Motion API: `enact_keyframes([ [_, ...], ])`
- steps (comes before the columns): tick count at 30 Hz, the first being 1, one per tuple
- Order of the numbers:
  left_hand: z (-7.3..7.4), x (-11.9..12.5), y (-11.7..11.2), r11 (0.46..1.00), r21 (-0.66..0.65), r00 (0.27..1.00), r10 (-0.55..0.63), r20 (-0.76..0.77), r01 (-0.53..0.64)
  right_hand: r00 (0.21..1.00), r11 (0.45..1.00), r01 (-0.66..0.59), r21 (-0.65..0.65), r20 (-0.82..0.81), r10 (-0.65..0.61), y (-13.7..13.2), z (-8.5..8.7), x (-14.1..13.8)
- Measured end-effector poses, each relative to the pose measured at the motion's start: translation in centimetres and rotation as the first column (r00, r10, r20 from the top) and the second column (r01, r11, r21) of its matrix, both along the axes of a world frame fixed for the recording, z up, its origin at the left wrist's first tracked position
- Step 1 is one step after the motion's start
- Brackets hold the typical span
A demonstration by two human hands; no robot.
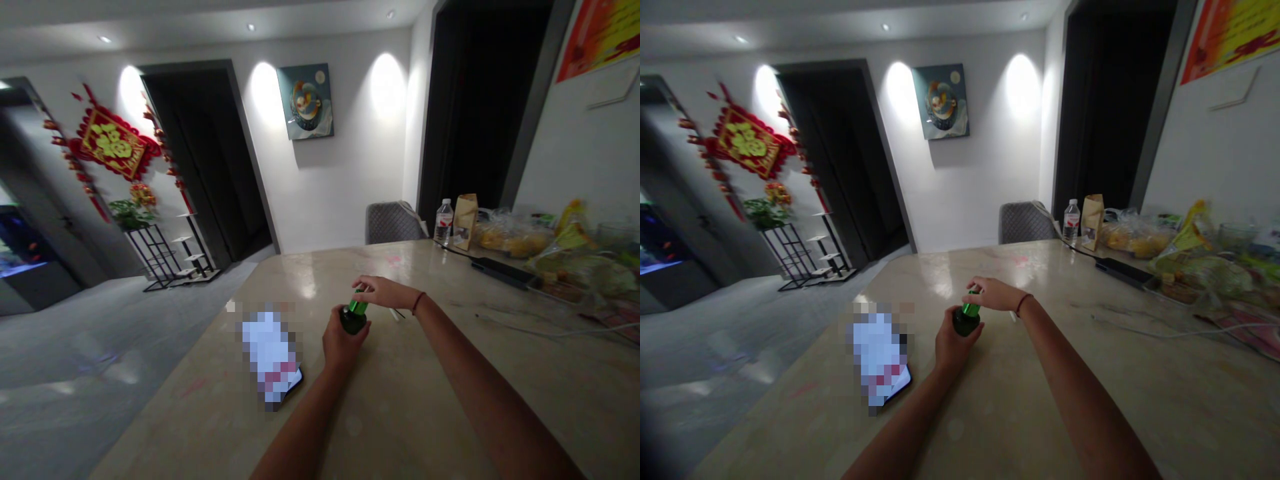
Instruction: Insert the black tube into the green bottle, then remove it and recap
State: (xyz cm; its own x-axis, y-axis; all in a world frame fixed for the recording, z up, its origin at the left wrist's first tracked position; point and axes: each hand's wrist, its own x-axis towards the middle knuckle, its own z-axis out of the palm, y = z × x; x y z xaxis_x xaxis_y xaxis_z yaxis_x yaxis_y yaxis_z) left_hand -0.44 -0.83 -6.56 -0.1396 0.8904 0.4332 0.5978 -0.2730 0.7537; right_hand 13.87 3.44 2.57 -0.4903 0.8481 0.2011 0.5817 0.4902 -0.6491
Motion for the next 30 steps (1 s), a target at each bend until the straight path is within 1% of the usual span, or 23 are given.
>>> enact_keyframes([
  [4,0.07,-0.03,0.0,1.0,-0.008,1.0,-0.006,0.003,0.006,0.999,0.999,0.035,0.01,0.009,-0.035,0.03,0.13,0.09],
  [8,0.21,-0.03,-0.09,1.0,-0.009,1.0,0.001,0.018,-0.001,0.999,0.998,-0.025,0.055,-0.022,0.026,0.28,-0.11,0.32],
  [11,0.24,-0.03,-0.13,1.0,-0.012,1.0,-0.002,0.019,0.003,0.996,0.997,-0.068,0.043,-0.062,0.071,0.44,-0.44,0.33],
  [13,0.24,-0.03,-0.12,1.0,-0.013,1.0,-0.006,0.022,0.006,0.997,0.999,-0.032,0.02,-0.072,0.033,0.5,-0.53,0.25],
  [15,0.23,-0.02,-0.1,1.0,-0.013,1.0,-0.004,0.027,0.004,0.999,1.0,0.019,0.006,-0.046,-0.019,0.5,-0.42,0.2],
  [16,0.23,-0.02,-0.09,1.0,-0.012,1.0,-0.002,0.027,0.003,0.999,1.0,0.023,0.009,-0.025,-0.023,0.47,-0.31,0.21],
  [17,0.23,-0.02,-0.09,1.0,-0.01,1.0,-0.002,0.026,0.002,1.0,1.0,0.008,0.016,-0.007,-0.008,0.43,-0.18,0.25],
  [19,0.22,-0.03,-0.08,1.0,-0.012,1.0,0.0,0.023,0.0,0.998,0.998,-0.061,0.023,0.001,0.061,0.3,0.07,0.4],
  [21,0.19,-0.04,-0.08,1.0,-0.015,1.0,0.001,0.017,-0.001,0.991,0.991,-0.129,0.021,-0.022,0.129,0.12,0.2,0.58],
  [23,0.17,-0.04,-0.08,1.0,-0.012,1.0,-0.004,0.013,0.004,0.986,0.987,-0.161,0.009,-0.045,0.161,-0.04,0.18,0.66],
  [25,0.16,-0.02,-0.09,1.0,-0.008,1.0,-0.006,0.017,0.006,0.989,0.99,-0.139,0.0,-0.047,0.139,-0.17,0.12,0.58],
  [28,0.22,0.03,-0.11,1.0,-0.018,1.0,0.008,0.029,-0.007,0.999,0.999,-0.032,-0.01,-0.011,0.032,-0.25,0.17,0.31],
  [30,0.27,0.05,-0.13,1.0,-0.024,0.999,0.011,0.033,-0.01,1.0,1.0,0.002,-0.007,0.03,-0.002,-0.29,0.31,0.2],
])
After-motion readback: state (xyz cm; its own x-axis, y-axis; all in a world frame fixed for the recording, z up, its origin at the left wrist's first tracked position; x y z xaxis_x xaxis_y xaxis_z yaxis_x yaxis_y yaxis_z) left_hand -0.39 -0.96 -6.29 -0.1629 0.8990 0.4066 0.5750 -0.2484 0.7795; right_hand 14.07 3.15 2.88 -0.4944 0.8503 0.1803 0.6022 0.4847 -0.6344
